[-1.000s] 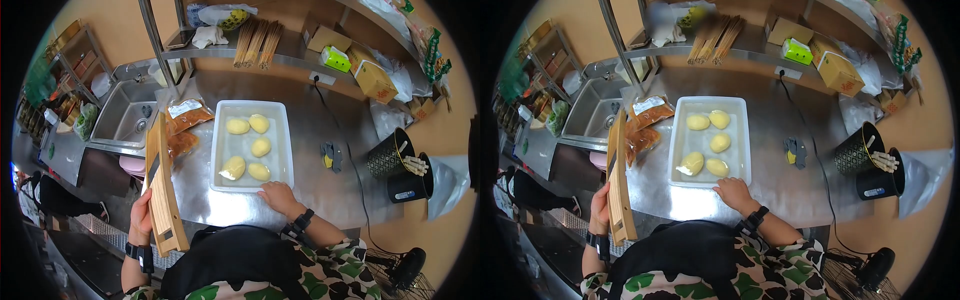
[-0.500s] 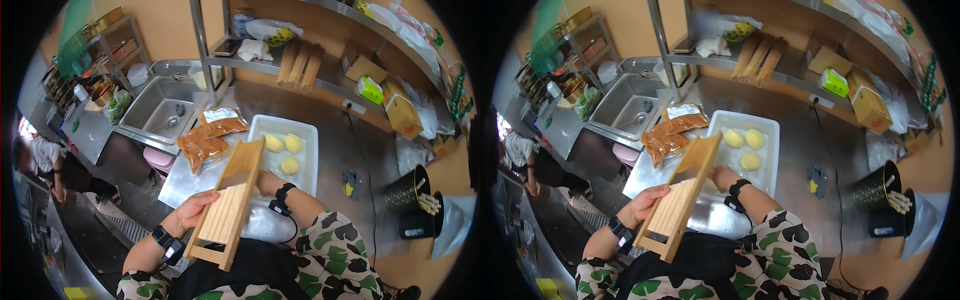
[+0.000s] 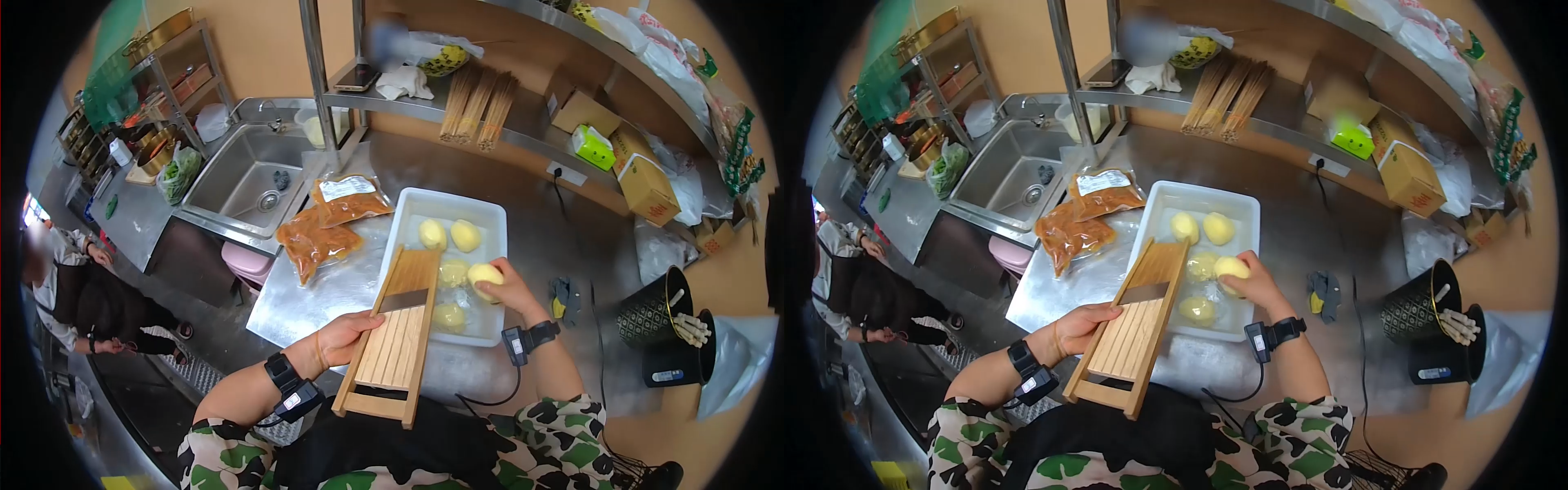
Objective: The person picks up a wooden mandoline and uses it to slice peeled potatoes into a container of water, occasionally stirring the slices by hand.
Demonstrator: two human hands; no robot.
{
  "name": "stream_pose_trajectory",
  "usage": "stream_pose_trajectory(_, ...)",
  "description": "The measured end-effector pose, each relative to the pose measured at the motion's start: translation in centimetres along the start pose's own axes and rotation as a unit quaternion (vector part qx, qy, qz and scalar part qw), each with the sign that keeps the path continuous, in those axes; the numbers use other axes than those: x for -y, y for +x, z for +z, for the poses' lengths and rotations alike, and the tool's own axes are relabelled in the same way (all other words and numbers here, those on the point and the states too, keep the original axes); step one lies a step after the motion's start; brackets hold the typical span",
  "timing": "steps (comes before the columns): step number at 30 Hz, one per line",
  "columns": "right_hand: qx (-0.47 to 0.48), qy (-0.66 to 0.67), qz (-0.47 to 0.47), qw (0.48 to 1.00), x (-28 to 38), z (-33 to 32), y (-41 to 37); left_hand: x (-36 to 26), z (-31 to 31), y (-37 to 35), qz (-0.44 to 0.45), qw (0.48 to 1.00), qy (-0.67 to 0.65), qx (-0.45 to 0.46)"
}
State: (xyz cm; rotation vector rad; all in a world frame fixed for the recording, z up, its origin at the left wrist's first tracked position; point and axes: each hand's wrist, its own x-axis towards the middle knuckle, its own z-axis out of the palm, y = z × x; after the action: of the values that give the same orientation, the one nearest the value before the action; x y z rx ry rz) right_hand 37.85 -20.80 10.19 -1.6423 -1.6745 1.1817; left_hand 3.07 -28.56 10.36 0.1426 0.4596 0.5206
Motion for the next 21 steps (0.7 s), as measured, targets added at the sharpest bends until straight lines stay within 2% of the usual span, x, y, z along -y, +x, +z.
stream_pose_trajectory(2,-0.026,0.227,0.095,0.969,0.9,-0.6,-1.6,0.7,-0.5,1.5,-0.007,0.998,0.037,-0.045)
stream_pose_trajectory(3,-0.009,0.314,0.081,0.946,0.3,-0.9,-1.8,0.9,-1.0,2.0,0.004,0.996,0.053,-0.074)
stream_pose_trajectory(6,0.075,0.542,0.07,0.834,-0.8,-0.6,-2.4,1.2,-4.6,4.9,0.045,0.998,0.048,0.0)
stream_pose_trajectory(8,0.112,0.59,0.064,0.797,-0.5,0.0,-2.0,1.8,-6.3,6.7,0.1,0.991,0.063,-0.056)
stream_pose_trajectory(10,0.092,0.633,0.112,0.761,1.4,0.8,-1.7,2.4,-5.3,5.7,0.114,0.992,0.019,-0.042)
stream_pose_trajectory(13,0.169,0.587,0.094,0.786,2.2,1.6,-0.6,3.6,-1.3,0.0,0.055,0.992,0.102,-0.041)
stream_pose_trajectory(16,0.167,0.513,0.126,0.833,3.8,2.7,0.1,5.5,-2.6,-1.5,-0.057,0.988,0.137,-0.043)
stream_pose_trajectory(17,0.15,0.529,0.132,0.825,4.9,3.6,0.0,5.9,-3.0,-1.5,-0.044,0.99,0.131,-0.018)
stream_pose_trajectory(18,0.204,0.507,0.141,0.826,4.6,3.6,0.8,6.0,-3.4,-1.5,-0.039,0.991,0.125,0.012)
stream_pose_trajectory(19,0.204,0.471,0.147,0.846,4.9,3.7,1.2,5.0,-2.6,-3.3,-0.003,0.992,0.125,0.006)
stream_pose_trajectory(20,0.206,0.361,0.116,0.902,4.7,3.0,1.8,4.6,-0.4,-2.1,-0.002,0.992,0.124,0.034)
stream_pose_trajectory(21,0.213,0.296,0.132,0.922,6.8,3.0,1.5,4.3,0.6,-2.4,-0.003,0.994,0.106,0.039)
